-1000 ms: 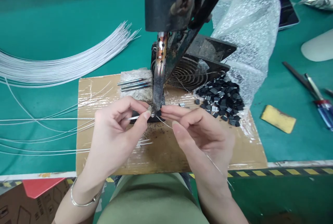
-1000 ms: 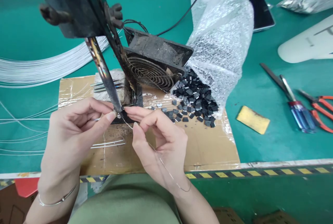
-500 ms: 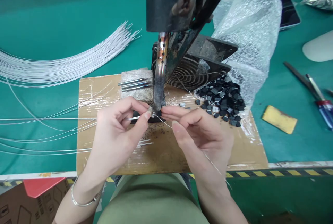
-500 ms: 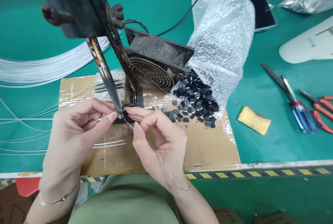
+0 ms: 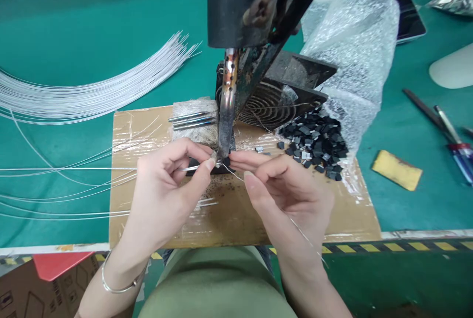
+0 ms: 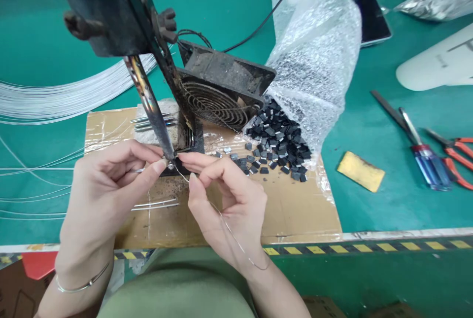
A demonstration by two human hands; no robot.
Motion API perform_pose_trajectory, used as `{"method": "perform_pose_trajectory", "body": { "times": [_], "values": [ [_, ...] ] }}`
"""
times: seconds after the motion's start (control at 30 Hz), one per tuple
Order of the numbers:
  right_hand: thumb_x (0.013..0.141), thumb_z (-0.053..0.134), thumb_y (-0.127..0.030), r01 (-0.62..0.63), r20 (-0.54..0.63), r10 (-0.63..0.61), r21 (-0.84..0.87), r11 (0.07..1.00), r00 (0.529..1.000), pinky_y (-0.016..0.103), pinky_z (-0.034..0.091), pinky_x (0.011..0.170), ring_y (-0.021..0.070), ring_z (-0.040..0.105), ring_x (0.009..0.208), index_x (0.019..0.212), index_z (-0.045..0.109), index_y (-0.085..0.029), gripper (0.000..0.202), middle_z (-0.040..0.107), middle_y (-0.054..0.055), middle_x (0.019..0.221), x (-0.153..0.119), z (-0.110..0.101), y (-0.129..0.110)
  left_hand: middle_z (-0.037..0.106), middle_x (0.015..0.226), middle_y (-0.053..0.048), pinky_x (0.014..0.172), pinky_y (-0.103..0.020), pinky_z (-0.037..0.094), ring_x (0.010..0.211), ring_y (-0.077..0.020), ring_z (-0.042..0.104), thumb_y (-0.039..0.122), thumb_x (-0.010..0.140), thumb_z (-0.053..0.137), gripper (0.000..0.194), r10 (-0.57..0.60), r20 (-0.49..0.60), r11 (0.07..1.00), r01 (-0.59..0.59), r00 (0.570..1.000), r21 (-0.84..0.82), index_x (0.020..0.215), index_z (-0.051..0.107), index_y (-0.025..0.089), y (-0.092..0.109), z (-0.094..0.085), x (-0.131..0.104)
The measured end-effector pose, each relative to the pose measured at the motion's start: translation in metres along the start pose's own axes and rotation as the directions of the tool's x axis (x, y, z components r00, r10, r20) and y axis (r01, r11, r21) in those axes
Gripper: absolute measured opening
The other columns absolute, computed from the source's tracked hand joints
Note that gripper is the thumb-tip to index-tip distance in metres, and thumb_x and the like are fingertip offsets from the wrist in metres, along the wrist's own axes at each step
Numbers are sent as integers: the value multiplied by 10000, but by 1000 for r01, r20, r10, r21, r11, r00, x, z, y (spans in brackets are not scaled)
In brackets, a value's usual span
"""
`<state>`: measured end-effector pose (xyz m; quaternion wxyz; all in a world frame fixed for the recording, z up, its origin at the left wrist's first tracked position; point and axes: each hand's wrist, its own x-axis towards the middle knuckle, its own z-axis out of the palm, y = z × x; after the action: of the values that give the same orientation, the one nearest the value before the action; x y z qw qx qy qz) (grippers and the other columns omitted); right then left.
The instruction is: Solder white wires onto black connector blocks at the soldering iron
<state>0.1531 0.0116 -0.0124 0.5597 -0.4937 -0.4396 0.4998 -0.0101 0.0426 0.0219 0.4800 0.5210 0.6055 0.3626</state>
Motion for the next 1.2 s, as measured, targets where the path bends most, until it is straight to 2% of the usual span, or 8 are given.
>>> {"method": "perform_pose_trajectory", "body": {
  "times": [0.37, 0.6, 0.73, 1.03, 1.2],
  "values": [
    [955, 699, -132, -3, -7, 3, 0, 1000, 1000, 332, 602, 1042, 175, 762, 1083, 828, 659, -238, 170, 805, 12, 1147, -1, 0, -1, 761, 912, -27, 526, -224, 389, 659, -108, 601, 184, 877, 763, 83, 1, -8, 1000, -1, 1000, 5, 804, 724, 191, -1, 1, 0],
    [958, 680, -116, 3, -9, -3, 7, 1000, 1000, 367, 621, 1028, 191, 770, 1066, 828, 653, -238, 180, 805, 25, 1145, -1, 0, 0, 755, 913, -20, 535, -215, 397, 669, -105, 609, 170, 871, 760, 88, -1, -9, 1000, 1, 1000, 0, 798, 716, 192, -2, 2, 1],
    [952, 690, -115, 18, -12, -18, -24, 1000, 1000, 327, 608, 1028, 172, 768, 1068, 821, 648, -236, 184, 807, 7, 1144, -1, 0, 2, 739, 878, -12, 574, -197, 430, 687, -102, 611, 152, 854, 762, 92, 3, -18, 1000, -3, 1000, 1, 785, 711, 187, -2, 2, 2],
    [949, 697, -118, 37, -12, -37, -44, 998, 999, 319, 605, 1021, 167, 770, 1064, 828, 652, -241, 178, 806, 4, 1147, -1, 0, 3, 755, 887, -7, 547, -206, 404, 678, -102, 613, 144, 861, 754, 88, 25, -4, 1000, -25, 1000, -6, 798, 720, 195, -2, 2, 0],
    [948, 697, -112, 44, -15, -45, -39, 998, 999, 274, 602, 1014, 146, 771, 1062, 826, 652, -239, 182, 809, -6, 1141, -2, 1, 3, 758, 886, -7, 548, -208, 412, 689, -106, 630, 150, 871, 749, 82, 25, -2, 1000, -25, 1000, 3, 808, 724, 197, -2, 1, 0]
  ]
}}
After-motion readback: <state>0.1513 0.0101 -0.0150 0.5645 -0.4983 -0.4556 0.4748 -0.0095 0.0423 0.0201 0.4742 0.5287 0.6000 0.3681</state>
